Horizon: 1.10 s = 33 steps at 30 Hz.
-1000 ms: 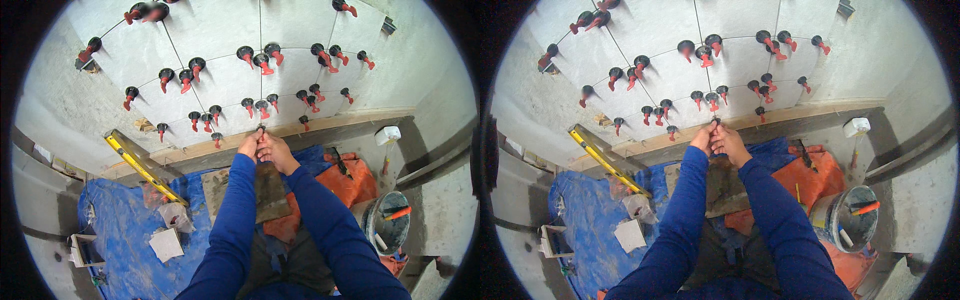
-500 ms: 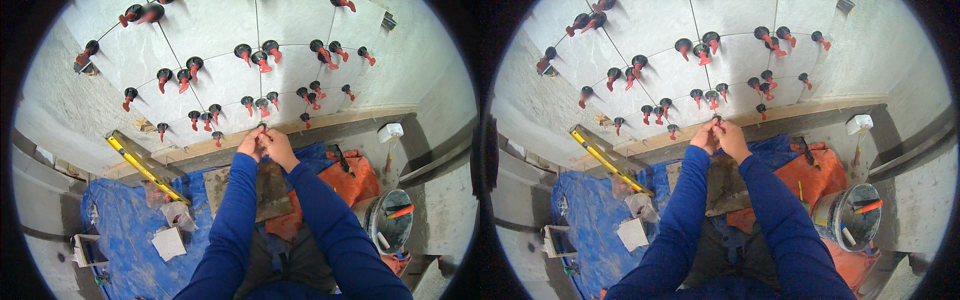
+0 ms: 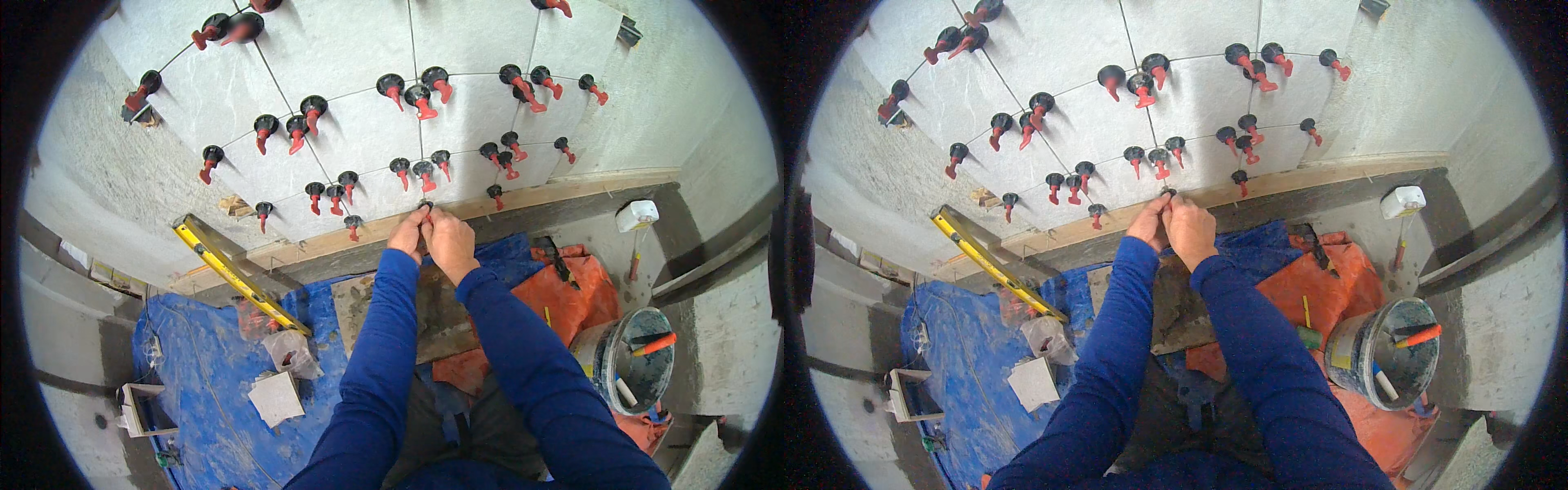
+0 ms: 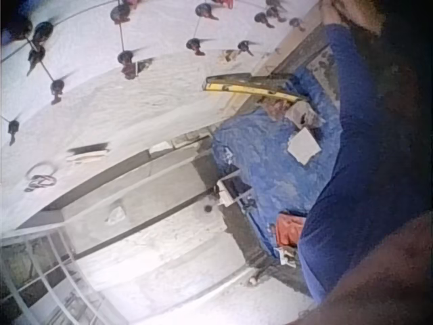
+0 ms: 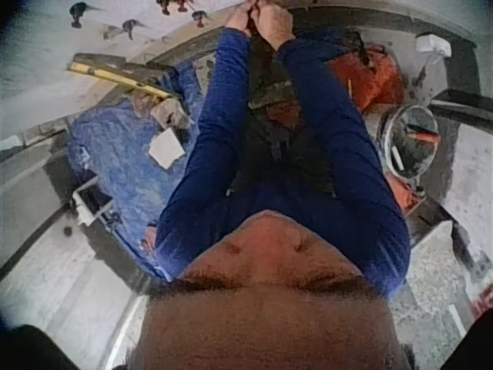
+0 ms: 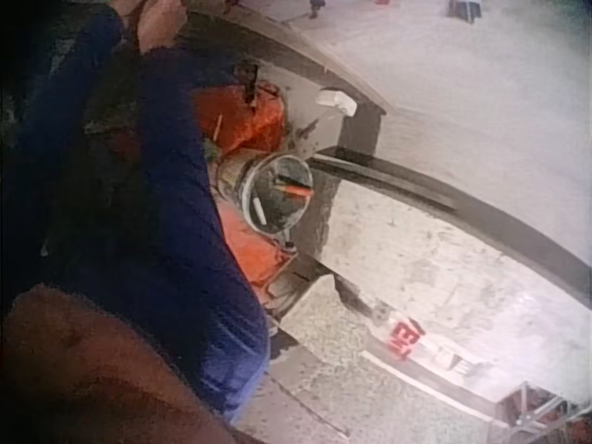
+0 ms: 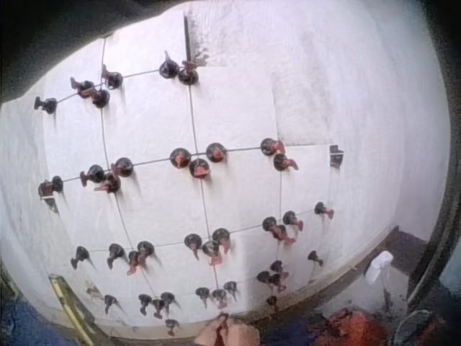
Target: The person kneels on a blue tarp and uses a trowel to spread adhesive on a tile, then places the tile on a wall with red leveling clips. The person uses a sponge to wipe the tile surface and adjusts the clips to align the tiles.
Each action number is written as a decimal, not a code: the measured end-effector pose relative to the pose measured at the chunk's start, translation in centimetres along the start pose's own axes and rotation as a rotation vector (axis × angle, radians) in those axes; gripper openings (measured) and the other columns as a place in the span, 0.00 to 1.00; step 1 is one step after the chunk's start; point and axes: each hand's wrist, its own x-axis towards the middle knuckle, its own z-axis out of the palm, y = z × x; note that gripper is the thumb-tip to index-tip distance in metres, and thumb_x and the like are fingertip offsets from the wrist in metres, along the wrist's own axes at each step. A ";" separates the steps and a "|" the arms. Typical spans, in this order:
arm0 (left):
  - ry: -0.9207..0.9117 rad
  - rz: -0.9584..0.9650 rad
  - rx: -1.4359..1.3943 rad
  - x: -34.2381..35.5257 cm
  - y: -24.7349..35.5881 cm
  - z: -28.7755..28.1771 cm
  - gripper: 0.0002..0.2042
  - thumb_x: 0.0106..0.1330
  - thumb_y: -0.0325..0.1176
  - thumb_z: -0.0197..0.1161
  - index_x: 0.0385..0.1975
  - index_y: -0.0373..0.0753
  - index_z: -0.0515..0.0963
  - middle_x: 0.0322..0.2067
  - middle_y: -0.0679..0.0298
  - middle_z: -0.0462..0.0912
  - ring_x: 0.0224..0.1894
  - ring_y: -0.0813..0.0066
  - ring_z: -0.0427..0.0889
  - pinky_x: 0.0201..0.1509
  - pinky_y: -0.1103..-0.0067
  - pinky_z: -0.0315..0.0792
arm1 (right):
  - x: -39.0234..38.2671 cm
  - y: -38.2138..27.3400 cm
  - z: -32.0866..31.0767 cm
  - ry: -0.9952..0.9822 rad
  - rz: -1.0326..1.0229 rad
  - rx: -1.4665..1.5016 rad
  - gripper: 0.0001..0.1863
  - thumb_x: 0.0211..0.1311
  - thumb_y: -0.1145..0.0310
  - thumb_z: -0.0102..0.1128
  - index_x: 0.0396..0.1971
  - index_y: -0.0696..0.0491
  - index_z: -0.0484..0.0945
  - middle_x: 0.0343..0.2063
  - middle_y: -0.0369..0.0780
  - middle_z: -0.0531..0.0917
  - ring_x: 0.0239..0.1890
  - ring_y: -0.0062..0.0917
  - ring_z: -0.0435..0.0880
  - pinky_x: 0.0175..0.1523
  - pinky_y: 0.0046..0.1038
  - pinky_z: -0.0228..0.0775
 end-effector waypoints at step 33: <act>-0.157 0.194 0.279 -13.4 0.4 3.7 0.10 0.69 0.34 0.68 0.46 0.45 0.77 0.44 0.71 0.83 0.46 0.79 0.80 0.47 0.76 0.74 | -5.8 -1.6 -8.3 -0.126 -0.065 0.090 0.09 0.66 0.66 0.57 0.34 0.56 0.81 0.32 0.50 0.86 0.34 0.49 0.86 0.40 0.49 0.78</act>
